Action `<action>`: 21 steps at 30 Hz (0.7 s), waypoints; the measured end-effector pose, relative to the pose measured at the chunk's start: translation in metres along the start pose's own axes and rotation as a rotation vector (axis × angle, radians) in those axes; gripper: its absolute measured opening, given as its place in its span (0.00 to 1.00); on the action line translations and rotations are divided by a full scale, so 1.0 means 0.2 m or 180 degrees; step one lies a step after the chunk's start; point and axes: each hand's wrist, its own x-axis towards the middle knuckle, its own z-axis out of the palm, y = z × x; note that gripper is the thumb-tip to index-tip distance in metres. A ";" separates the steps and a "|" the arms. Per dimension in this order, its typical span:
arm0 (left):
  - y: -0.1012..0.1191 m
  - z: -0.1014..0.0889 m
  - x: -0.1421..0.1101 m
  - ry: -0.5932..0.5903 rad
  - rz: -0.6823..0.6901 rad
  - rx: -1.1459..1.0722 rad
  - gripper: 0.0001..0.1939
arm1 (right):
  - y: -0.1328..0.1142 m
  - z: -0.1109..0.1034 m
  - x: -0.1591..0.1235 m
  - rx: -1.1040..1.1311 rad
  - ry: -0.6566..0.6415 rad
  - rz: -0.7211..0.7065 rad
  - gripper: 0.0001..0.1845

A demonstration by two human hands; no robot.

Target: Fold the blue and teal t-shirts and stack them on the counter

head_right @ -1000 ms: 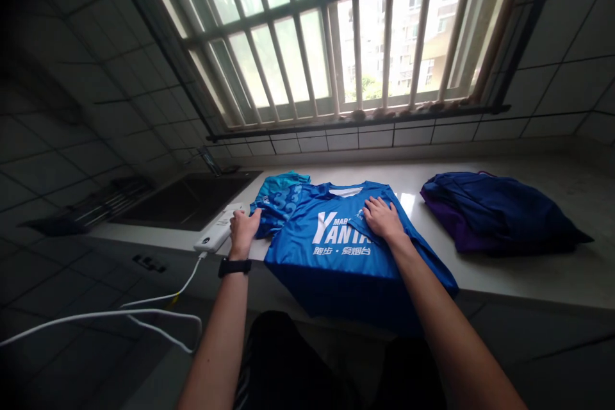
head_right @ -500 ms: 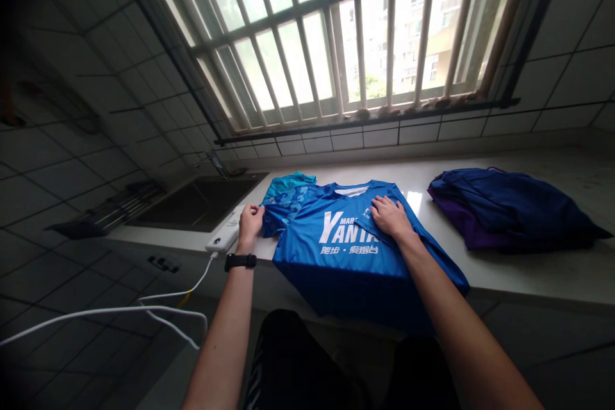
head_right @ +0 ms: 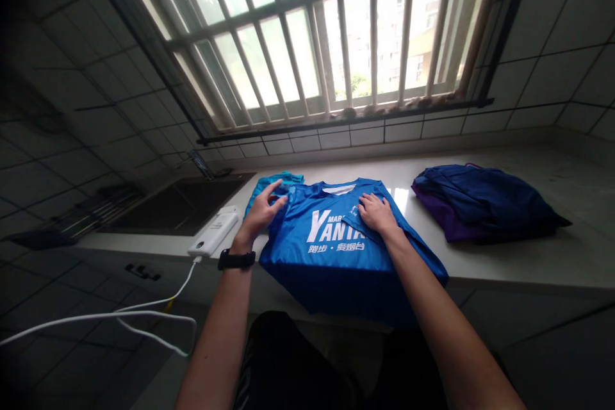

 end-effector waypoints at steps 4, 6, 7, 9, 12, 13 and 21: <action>0.11 0.09 -0.04 -0.1129 0.0017 -0.0704 0.40 | 0.00 -0.01 -0.01 0.0022 0.0012 -0.0009 0.27; 0.10 0.11 -0.04 -0.0885 -0.0076 -0.0409 0.31 | 0.00 -0.01 -0.01 0.0044 -0.0019 0.0002 0.27; 0.08 0.12 -0.03 -0.0765 -0.0115 -0.0113 0.26 | -0.01 -0.02 -0.01 0.0052 -0.0039 0.0011 0.27; 0.03 0.13 -0.03 -0.0791 -0.0148 0.0529 0.21 | -0.01 -0.02 -0.02 0.0055 -0.0054 0.0027 0.27; -0.05 0.16 -0.05 -0.1360 0.0029 0.1082 0.26 | -0.02 -0.03 -0.02 0.0038 -0.0041 0.0026 0.27; -0.07 0.18 -0.06 -0.1562 0.0104 0.1158 0.26 | -0.02 -0.03 -0.02 0.0031 -0.0052 0.0020 0.27; -0.17 0.35 -0.04 -0.2035 0.0382 0.1734 0.24 | -0.03 -0.02 -0.02 -0.0137 -0.0101 -0.0068 0.29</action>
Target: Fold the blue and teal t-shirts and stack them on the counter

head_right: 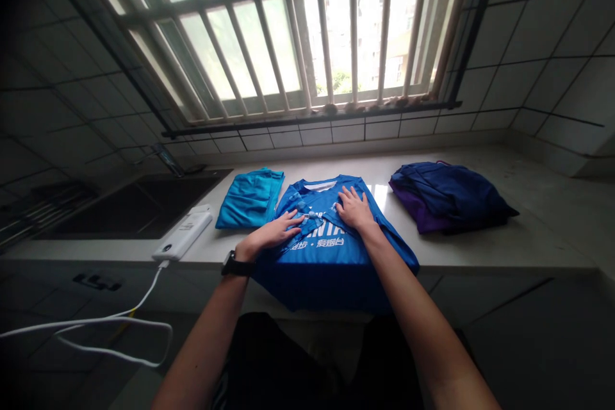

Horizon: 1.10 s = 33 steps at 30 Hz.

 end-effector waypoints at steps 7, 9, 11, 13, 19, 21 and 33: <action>0.03 -0.06 0.15 0.0076 -0.0175 0.0505 0.23 | -0.02 0.00 0.01 -0.0184 -0.0274 0.0095 0.32; 0.04 -0.12 0.21 -0.0036 -0.0249 0.0646 0.20 | -0.01 0.00 0.03 -0.0252 -0.0324 0.0119 0.33; 0.04 -0.17 0.26 0.0010 -0.0392 0.0784 0.21 | -0.01 -0.01 0.05 -0.0304 -0.0339 0.0129 0.33; 0.03 -0.18 0.31 0.0320 -0.0556 0.0956 0.21 | 0.00 -0.02 0.08 -0.0344 -0.0327 0.0123 0.33; -0.02 -0.05 0.39 0.0732 -0.0931 0.0922 0.25 | 0.03 -0.01 0.11 -0.0200 -0.0259 0.0064 0.32; -0.05 -0.01 0.41 0.0862 -0.1135 0.0654 0.29 | 0.04 0.00 0.12 -0.0029 -0.0052 0.0018 0.30; -0.20 -0.04 0.48 0.1804 -0.0785 -0.1328 0.10 | 0.25 -0.04 0.20 0.0771 0.1044 0.1404 0.29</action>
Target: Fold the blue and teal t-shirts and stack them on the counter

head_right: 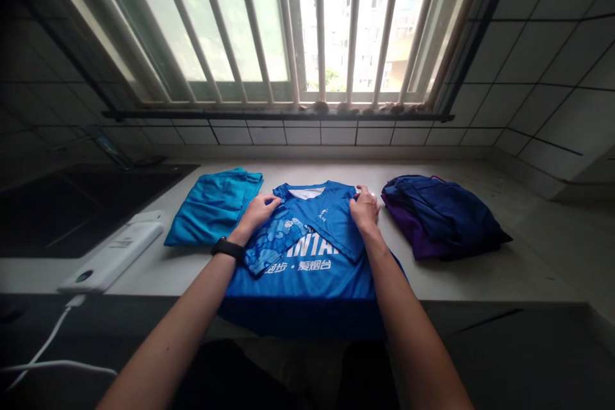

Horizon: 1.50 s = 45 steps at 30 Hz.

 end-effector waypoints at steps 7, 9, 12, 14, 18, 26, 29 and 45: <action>0.00 0.01 -0.02 0.0103 -0.0583 -0.1268 0.32 | 0.02 0.00 0.01 0.0245 -0.0102 0.0213 0.35; 0.01 0.00 -0.03 0.0199 -0.0794 -0.1378 0.39 | 0.03 -0.01 0.03 0.0457 -0.0218 0.0200 0.38; 0.01 0.00 -0.05 -0.0044 -0.0845 -0.1629 0.40 | 0.04 -0.02 0.04 0.0561 -0.0261 -0.0017 0.35; 0.01 0.00 -0.05 -0.0291 -0.0712 -0.1694 0.35 | 0.03 -0.02 0.04 0.0512 -0.0302 -0.0197 0.31; 0.01 0.00 -0.04 -0.0359 -0.0397 -0.1436 0.26 | 0.00 -0.03 0.01 0.0165 -0.0329 -0.0278 0.25; 0.00 0.01 -0.03 -0.0376 -0.0421 -0.1132 0.38 | -0.05 -0.08 0.00 0.0408 -0.0255 -0.0158 0.20; 0.00 0.01 -0.04 -0.0507 -0.0350 -0.1031 0.41 | -0.07 -0.10 -0.01 0.0907 -0.0575 -0.0045 0.17; 0.05 0.02 -0.07 -0.0825 0.0163 -0.0929 0.15 | -0.04 -0.06 -0.01 0.1326 -0.0449 -0.0193 0.10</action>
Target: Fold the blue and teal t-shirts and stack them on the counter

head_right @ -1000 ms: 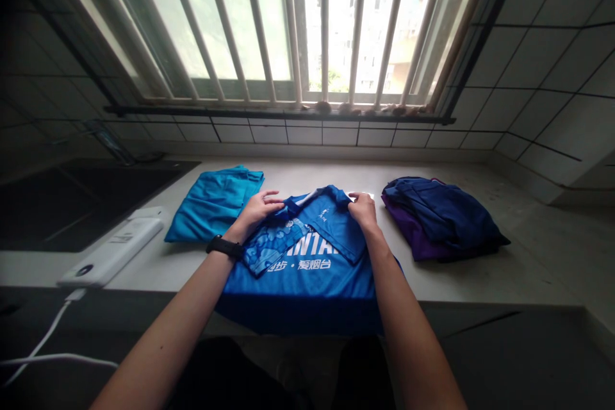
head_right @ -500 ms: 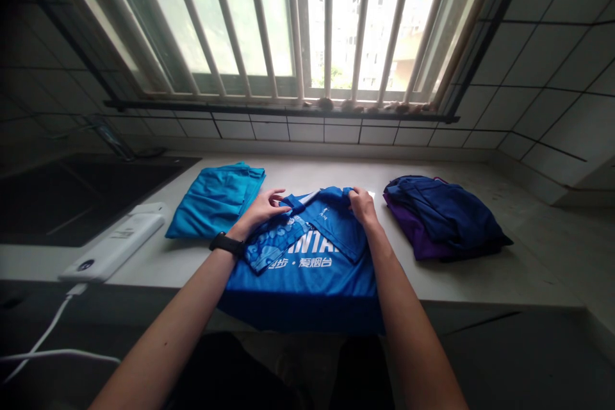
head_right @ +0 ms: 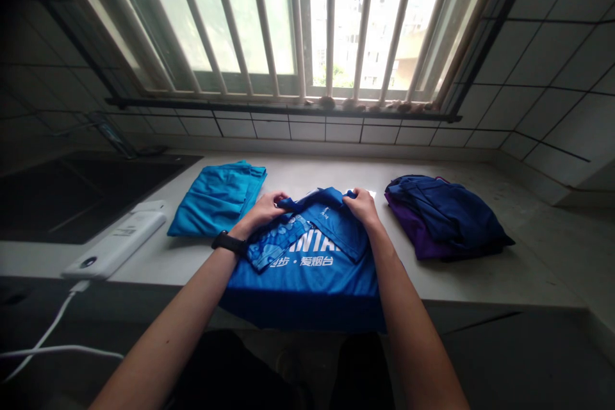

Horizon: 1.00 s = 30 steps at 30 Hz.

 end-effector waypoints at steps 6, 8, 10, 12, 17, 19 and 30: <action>0.01 -0.02 -0.02 0.0518 0.0050 0.0385 0.11 | -0.03 -0.02 0.00 0.0865 -0.0208 0.0217 0.17; 0.03 -0.03 -0.02 0.0844 0.0064 0.0431 0.16 | -0.05 -0.03 -0.01 0.1251 -0.0289 0.0245 0.25; 0.08 -0.04 -0.03 0.1064 0.0125 0.0438 0.21 | -0.08 -0.03 -0.03 0.1591 -0.0316 0.0118 0.32; 0.14 -0.06 -0.04 0.1148 0.0235 0.0468 0.20 | -0.11 -0.04 -0.05 0.1738 -0.0247 0.0032 0.32; 0.34 -0.18 -0.21 0.0979 0.0599 0.0368 0.08 | -0.13 -0.19 -0.13 0.1795 -0.0325 -0.0187 0.18; 0.40 -0.23 -0.36 0.0518 0.0749 0.0215 0.08 | -0.12 -0.31 -0.21 0.1918 -0.0884 -0.0416 0.21; 0.13 -0.11 -0.95 -0.0671 0.0372 0.0915 0.17 | 0.11 -0.44 -0.70 0.0197 -0.2417 -0.1168 0.06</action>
